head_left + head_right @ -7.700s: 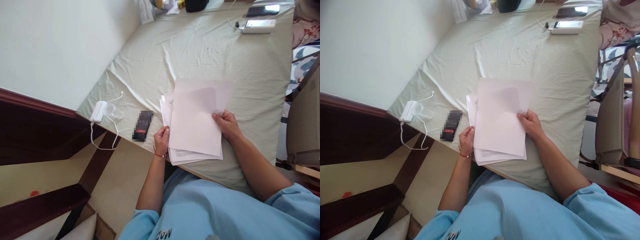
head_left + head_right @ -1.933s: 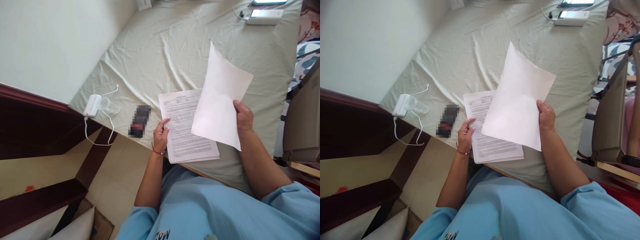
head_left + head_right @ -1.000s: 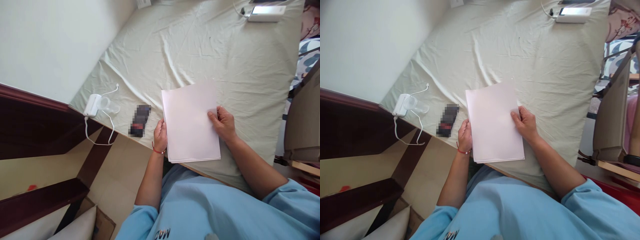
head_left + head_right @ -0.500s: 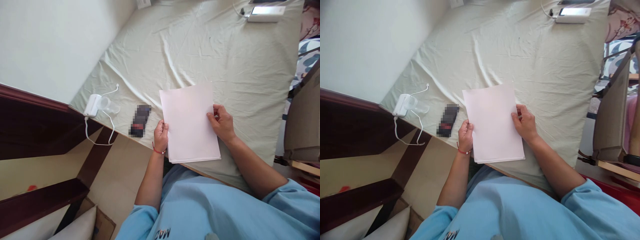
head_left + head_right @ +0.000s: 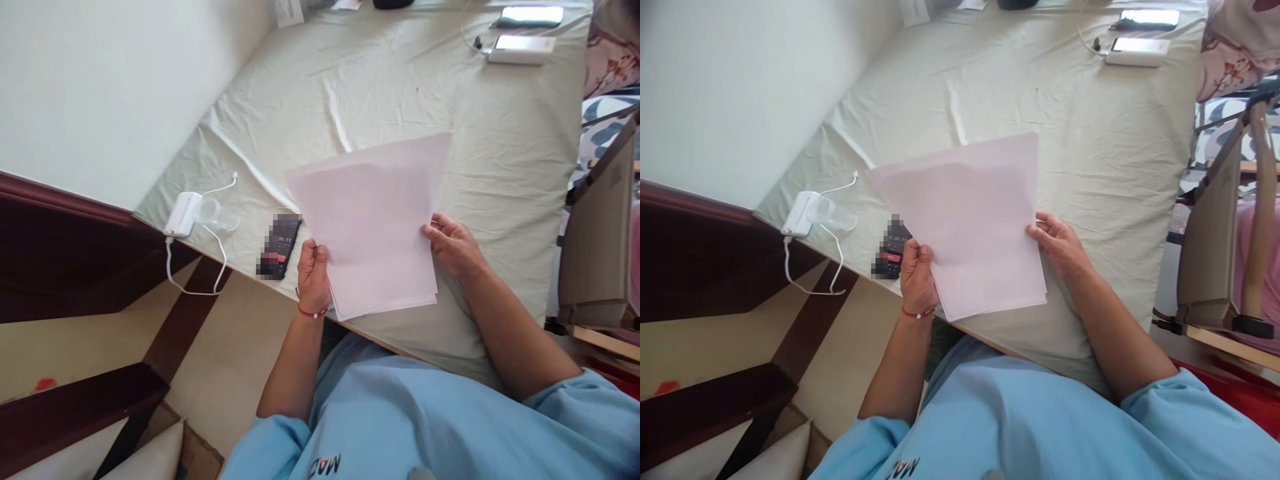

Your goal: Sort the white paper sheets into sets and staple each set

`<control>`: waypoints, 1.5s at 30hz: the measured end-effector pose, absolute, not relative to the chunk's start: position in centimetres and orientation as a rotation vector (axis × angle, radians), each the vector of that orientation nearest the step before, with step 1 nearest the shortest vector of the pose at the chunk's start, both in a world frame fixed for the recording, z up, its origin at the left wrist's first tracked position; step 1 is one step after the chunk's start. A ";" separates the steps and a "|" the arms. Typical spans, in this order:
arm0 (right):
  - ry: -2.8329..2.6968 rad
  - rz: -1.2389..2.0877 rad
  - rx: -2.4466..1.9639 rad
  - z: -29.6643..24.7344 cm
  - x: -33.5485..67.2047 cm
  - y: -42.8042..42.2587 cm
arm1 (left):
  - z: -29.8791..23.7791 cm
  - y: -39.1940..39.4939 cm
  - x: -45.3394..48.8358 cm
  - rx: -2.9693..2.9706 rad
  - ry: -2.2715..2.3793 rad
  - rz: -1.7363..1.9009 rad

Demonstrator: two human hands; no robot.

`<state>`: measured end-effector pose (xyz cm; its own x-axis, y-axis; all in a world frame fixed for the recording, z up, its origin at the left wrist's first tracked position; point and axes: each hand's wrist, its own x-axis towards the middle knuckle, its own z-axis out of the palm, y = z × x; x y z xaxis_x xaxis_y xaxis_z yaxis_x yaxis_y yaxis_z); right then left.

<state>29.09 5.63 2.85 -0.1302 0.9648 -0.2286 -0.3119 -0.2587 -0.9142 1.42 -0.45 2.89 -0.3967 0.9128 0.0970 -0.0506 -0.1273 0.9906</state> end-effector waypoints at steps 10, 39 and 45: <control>-0.932 1.218 -1.007 9.2 29.2 5.7 | 9.8 4.5 2.8 1.438 1.119 1.579; -1.574 0.783 -1.638 3.8 31.8 1.7 | 2.4 -2.1 3.4 1.344 1.394 1.090; -1.928 0.097 -1.411 5.9 29.9 6.1 | 2.2 -3.0 3.4 1.673 1.436 0.921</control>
<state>29.89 6.12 5.93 -0.1287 0.8517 0.5080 0.7962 0.3941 -0.4590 3.36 -3.02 2.18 0.1182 0.9914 0.0566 0.4644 -0.1056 0.8793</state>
